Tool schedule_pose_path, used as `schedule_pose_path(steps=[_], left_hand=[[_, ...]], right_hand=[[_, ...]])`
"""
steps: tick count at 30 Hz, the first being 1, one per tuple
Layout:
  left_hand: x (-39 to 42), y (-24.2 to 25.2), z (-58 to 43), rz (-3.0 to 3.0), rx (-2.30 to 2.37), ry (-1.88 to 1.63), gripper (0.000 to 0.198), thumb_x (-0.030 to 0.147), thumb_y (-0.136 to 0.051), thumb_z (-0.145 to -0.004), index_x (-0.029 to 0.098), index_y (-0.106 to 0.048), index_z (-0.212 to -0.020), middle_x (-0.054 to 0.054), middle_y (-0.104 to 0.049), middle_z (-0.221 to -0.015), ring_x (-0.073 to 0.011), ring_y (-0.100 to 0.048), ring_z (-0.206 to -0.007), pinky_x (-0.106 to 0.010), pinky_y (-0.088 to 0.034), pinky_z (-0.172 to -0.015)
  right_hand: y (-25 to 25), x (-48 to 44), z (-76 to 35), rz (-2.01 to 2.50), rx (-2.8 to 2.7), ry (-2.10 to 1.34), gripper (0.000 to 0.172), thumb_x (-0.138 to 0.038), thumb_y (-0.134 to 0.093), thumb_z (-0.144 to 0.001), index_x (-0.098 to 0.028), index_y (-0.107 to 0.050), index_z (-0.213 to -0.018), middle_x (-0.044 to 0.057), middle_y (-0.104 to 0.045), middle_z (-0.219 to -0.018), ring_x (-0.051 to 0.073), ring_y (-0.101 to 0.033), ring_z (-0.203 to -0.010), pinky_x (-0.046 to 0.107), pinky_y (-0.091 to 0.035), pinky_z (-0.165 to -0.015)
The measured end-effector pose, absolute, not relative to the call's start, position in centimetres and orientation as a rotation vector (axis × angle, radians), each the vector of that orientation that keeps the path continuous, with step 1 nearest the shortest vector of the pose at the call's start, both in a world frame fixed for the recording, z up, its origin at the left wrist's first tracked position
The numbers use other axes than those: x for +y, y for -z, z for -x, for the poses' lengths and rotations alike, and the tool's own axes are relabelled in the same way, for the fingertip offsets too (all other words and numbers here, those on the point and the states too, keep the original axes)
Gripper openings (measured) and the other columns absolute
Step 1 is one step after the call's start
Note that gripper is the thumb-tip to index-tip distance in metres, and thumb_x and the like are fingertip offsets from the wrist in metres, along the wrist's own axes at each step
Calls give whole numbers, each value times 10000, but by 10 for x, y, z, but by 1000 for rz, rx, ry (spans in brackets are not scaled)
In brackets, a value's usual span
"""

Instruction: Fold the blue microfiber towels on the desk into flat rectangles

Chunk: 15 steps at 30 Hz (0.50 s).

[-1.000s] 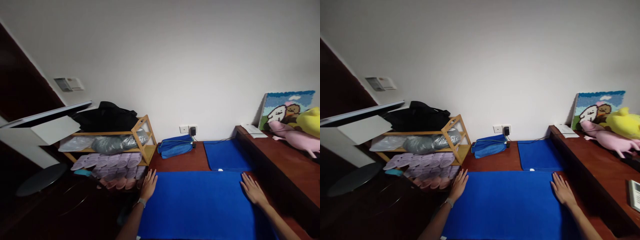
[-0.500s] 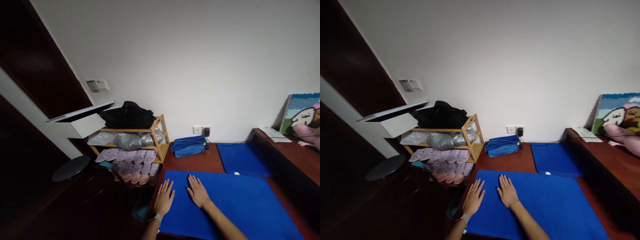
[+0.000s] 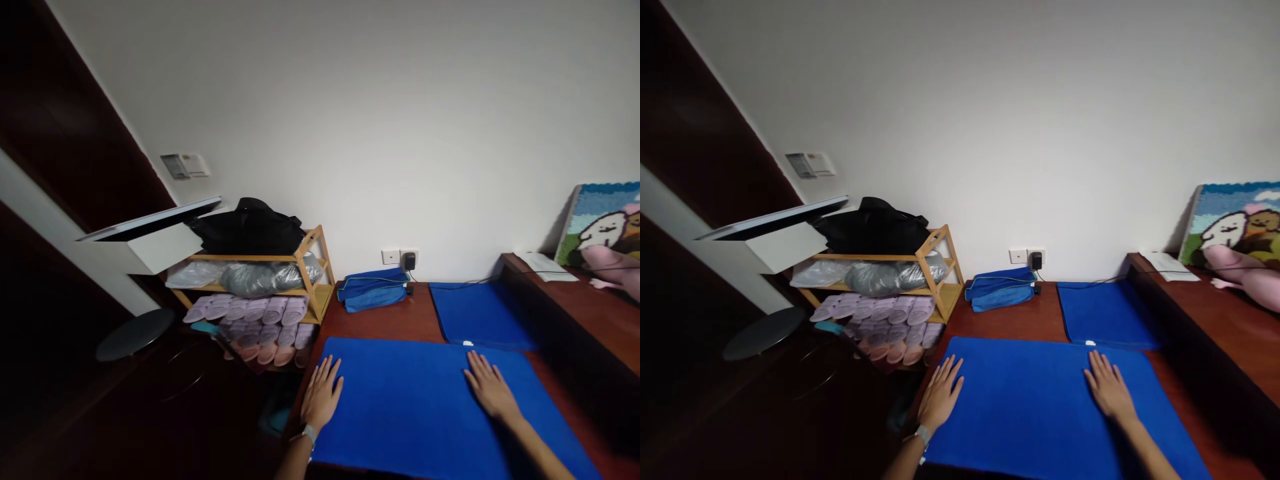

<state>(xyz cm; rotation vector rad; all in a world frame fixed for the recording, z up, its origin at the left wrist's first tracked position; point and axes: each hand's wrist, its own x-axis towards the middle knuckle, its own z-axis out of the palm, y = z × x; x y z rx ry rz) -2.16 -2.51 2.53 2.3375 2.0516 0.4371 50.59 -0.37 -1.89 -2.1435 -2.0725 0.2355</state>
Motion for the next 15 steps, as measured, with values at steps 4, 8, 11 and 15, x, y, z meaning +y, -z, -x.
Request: schedule_pose_path(steps=[4, 8, 11, 15], left_hand=[[-22, -26, 22, -2351, 2044, -432, 534, 448, -376, -1053, 326, -383, -1573, -21, -375, -1659, -225, -343, -1521, -474, -305, -1253], [-16, -23, 23, -2385, 2037, -418, 516, 409, -370, -1049, 328, -413, -1556, -21, -412, -1641, -224, -370, -1507, -482, -322, -1241], [-13, -24, 24, -2422, 2045, -399, 514, 391, -353, -1039, 319, -444, -1539, -24, -453, -1617, -229, -398, -1493, -493, -328, -1232], [-11, -36, 21, -2515, 2051, -369, 529, 396, -357, -1005, 268, -524, -1490, -58, -506, -1577, -272, -422, -1478, -534, -308, -1232]], right_hand=[[34, -6, -611, 2374, -1891, -191, 789, -522, -240, -925, -140, -292, -1613, 73, -273, -1685, 276, -197, -1564, 516, -208, -1260], [37, -8, -641, 2354, -1863, -195, 795, -560, -199, -936, -173, -244, -1629, 49, -252, -1696, 242, -180, -1570, 490, -172, -1273], [30, -10, -635, 2334, -1847, -224, 787, -585, -162, -957, -188, -226, -1634, 40, -223, -1705, 229, -160, -1575, 484, -128, -1283], [15, -9, -630, 2311, -1792, -307, 777, -625, -168, -978, -206, -243, -1629, 45, -194, -1712, 216, -152, -1577, 469, -112, -1285]])
